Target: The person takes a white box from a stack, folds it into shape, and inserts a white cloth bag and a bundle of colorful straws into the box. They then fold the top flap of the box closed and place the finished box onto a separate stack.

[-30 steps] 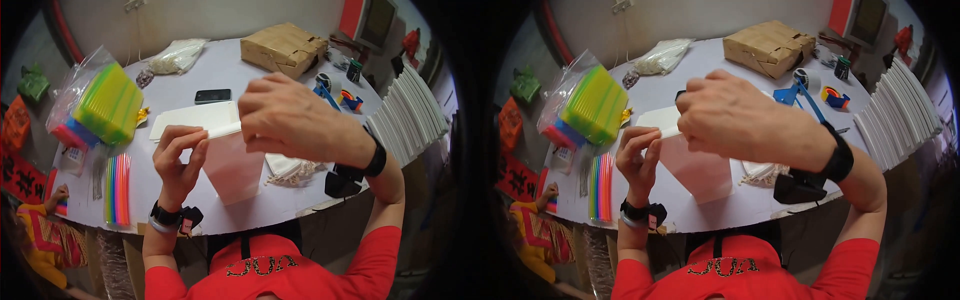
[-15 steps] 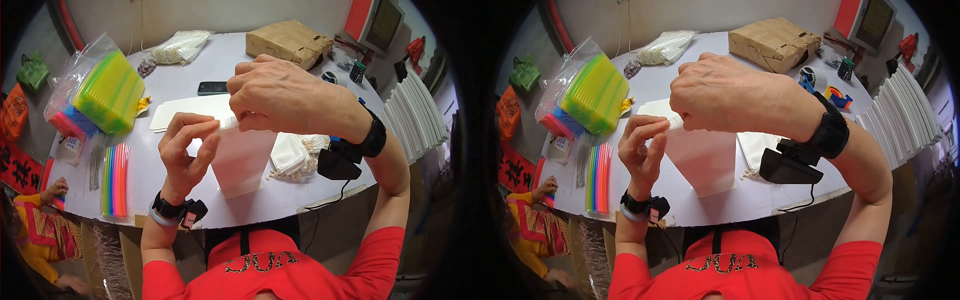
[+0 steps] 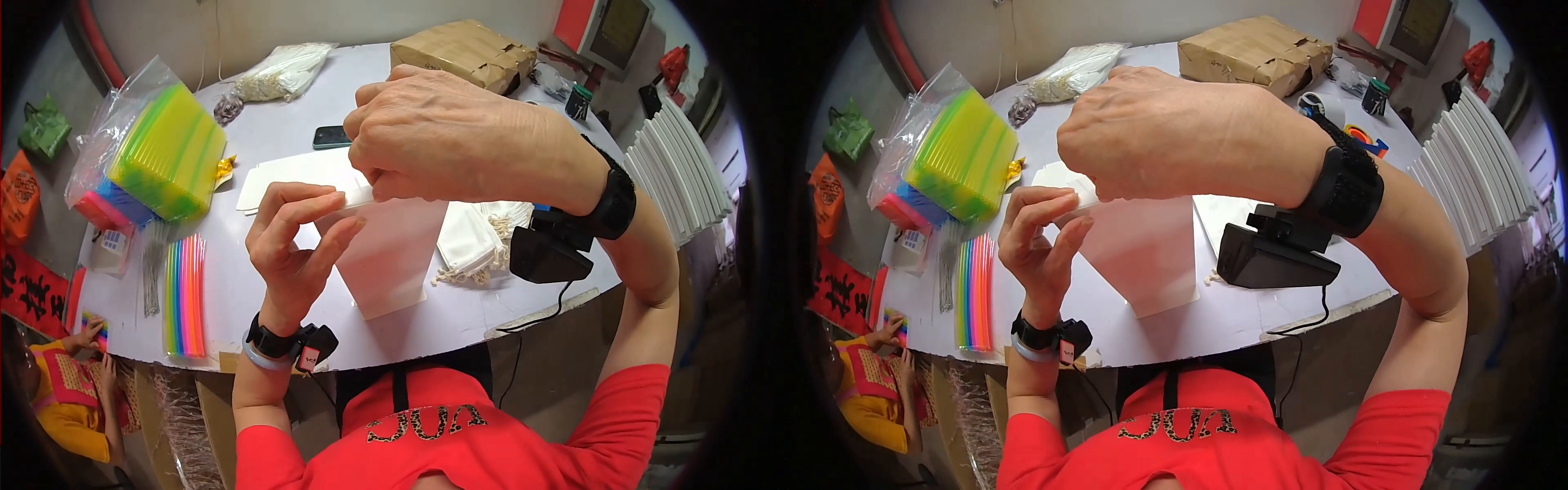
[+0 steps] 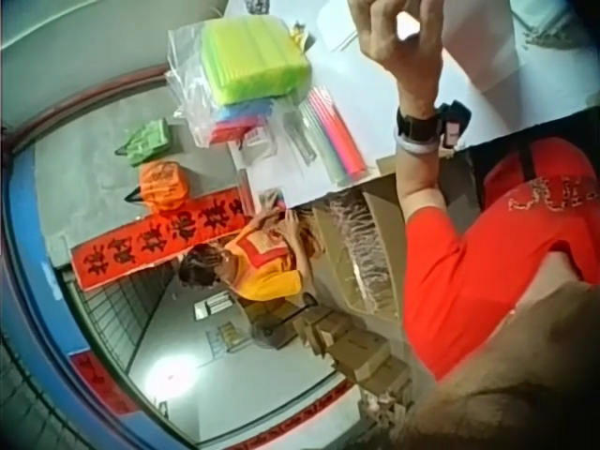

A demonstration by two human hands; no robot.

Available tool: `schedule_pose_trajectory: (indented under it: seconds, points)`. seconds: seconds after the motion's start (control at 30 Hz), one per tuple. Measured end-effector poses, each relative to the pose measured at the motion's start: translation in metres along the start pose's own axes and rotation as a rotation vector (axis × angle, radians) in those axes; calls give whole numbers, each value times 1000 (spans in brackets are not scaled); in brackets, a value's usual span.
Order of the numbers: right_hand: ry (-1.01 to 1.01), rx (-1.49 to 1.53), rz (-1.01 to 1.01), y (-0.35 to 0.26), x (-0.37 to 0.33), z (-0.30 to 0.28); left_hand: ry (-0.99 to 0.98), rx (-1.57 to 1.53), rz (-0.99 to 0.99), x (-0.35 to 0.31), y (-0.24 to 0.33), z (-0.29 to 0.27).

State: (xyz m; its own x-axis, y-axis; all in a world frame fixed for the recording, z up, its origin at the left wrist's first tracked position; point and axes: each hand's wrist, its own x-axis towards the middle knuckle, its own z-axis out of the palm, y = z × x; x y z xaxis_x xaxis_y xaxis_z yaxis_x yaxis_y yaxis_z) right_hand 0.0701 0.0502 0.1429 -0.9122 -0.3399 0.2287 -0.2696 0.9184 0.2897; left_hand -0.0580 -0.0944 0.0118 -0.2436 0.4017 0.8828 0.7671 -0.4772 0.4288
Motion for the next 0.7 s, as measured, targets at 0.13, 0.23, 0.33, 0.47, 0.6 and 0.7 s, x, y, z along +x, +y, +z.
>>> schedule_pose_trajectory:
  seconds: [0.13, 0.23, 0.33, 0.47, 0.6, 0.7]
  points:
    - [21, 33, -22, -2, 0, -1, 17, 46, 62, -2, 0, 4]
    - [-78, 167, 112, -7, -2, -6, 38, -2, 34, -8, 5, 6]
    - [-173, 300, 233, -13, -4, -15, 2, -22, 10, -13, 18, 3]
    - [-192, 322, 281, -16, -11, -16, -4, -31, 19, -12, 15, 3]
    - [-50, 46, 150, -25, -15, -17, 2, -45, 34, -9, 11, 4]
    - [-40, -78, 108, -33, -14, -20, 4, -44, 34, -9, 6, 3]
